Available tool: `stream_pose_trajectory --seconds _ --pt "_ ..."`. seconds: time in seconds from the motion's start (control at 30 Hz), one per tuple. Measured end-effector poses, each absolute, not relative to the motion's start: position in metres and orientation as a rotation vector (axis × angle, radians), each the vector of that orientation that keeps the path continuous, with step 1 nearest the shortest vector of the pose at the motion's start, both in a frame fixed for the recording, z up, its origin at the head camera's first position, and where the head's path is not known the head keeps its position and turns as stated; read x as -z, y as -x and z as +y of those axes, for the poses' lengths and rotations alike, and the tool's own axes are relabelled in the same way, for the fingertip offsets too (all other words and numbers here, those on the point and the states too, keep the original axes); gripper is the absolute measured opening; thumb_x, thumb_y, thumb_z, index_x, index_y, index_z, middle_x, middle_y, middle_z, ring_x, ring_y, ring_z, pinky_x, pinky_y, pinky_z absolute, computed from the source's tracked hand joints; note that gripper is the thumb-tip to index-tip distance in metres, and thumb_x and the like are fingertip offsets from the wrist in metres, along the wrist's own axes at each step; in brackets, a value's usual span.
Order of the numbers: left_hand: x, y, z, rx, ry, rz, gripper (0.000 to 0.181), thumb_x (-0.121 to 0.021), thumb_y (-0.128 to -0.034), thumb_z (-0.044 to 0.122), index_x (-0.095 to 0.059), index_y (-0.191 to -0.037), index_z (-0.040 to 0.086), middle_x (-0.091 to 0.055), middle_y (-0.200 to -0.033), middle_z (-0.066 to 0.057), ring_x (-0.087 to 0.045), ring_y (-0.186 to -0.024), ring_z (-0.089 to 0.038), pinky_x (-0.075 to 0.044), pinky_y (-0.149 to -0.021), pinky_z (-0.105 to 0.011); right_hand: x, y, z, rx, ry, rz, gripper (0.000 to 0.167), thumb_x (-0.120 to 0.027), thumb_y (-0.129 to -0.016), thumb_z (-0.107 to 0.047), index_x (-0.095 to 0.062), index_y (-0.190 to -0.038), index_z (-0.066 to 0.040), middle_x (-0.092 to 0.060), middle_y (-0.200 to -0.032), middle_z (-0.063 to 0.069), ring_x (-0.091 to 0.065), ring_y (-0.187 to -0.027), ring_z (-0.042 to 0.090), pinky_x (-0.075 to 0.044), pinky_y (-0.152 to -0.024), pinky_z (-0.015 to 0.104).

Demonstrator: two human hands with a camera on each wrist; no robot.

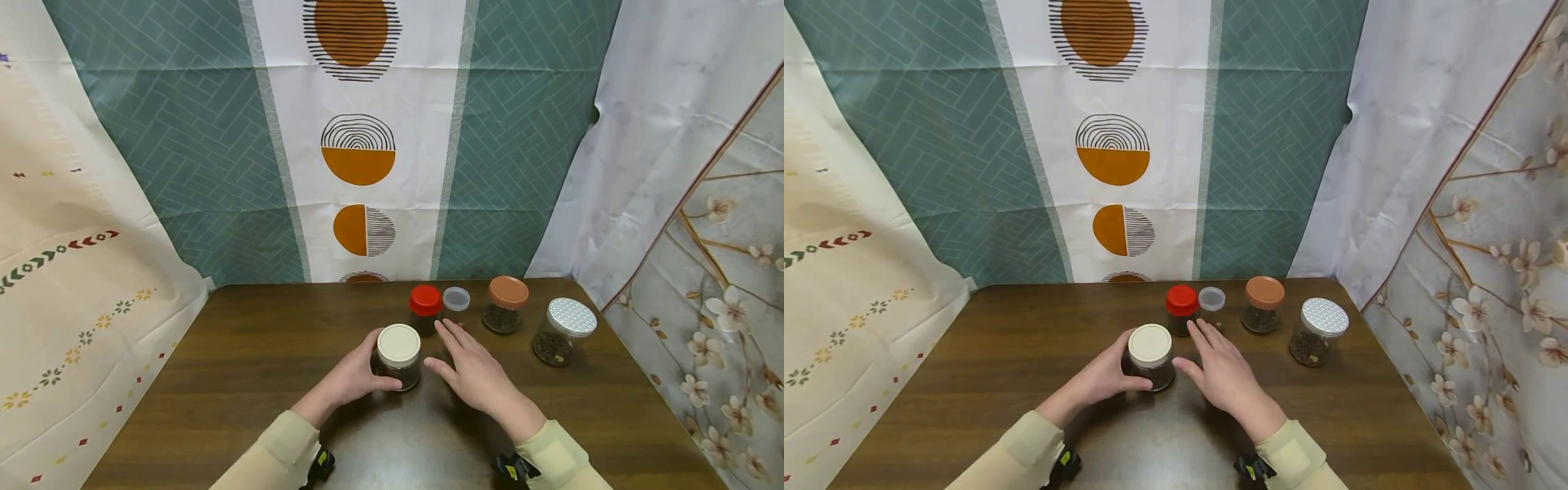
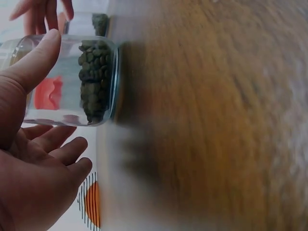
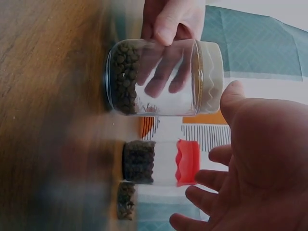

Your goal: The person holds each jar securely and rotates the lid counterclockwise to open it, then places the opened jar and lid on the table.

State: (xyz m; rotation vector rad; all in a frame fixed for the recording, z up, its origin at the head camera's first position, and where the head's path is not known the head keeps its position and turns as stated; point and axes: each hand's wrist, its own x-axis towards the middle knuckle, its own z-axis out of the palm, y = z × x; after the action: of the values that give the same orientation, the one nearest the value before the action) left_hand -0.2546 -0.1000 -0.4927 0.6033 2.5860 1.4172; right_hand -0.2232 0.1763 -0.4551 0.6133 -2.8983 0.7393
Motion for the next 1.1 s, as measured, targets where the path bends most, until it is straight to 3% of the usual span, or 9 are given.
stream_pose_trajectory --seconds 0.33,0.77,1.1 --pt "0.499 0.258 -0.094 -1.409 -0.6 2.589 0.103 -0.102 -0.081 0.028 -0.039 -0.158 0.002 -0.059 -0.151 -0.016 -0.059 -0.138 -0.034 -0.044 -0.117 -0.058 0.453 0.222 0.176 -0.839 -0.61 -2.911 0.077 -0.065 -0.112 -0.045 -0.036 -0.172 -0.005 -0.034 -0.176 0.02 -0.033 -0.16 0.049 -0.033 -0.123 0.068" --pt "0.492 0.249 -0.104 -1.281 -0.601 2.708 0.101 -0.103 -0.0791 0.036 -0.045 -0.153 0.001 -0.065 -0.142 -0.014 -0.065 -0.129 -0.032 -0.05 -0.111 -0.056 0.455 0.22 0.181 -0.858 -0.6 -2.929 0.08 -0.061 -0.112 -0.052 -0.035 -0.173 -0.008 -0.032 -0.177 0.019 -0.032 -0.161 0.046 -0.032 -0.124 0.067" --pt "0.482 0.241 -0.118 -1.208 -0.643 2.776 0.098 -0.104 -0.076 0.033 -0.05 -0.151 0.0 -0.063 -0.139 -0.013 -0.062 -0.13 -0.031 -0.049 -0.112 -0.056 0.456 0.217 0.186 -0.872 -0.59 -2.946 0.081 -0.06 -0.112 -0.055 -0.034 -0.173 -0.009 -0.031 -0.178 0.019 -0.031 -0.162 0.045 -0.031 -0.124 0.068"
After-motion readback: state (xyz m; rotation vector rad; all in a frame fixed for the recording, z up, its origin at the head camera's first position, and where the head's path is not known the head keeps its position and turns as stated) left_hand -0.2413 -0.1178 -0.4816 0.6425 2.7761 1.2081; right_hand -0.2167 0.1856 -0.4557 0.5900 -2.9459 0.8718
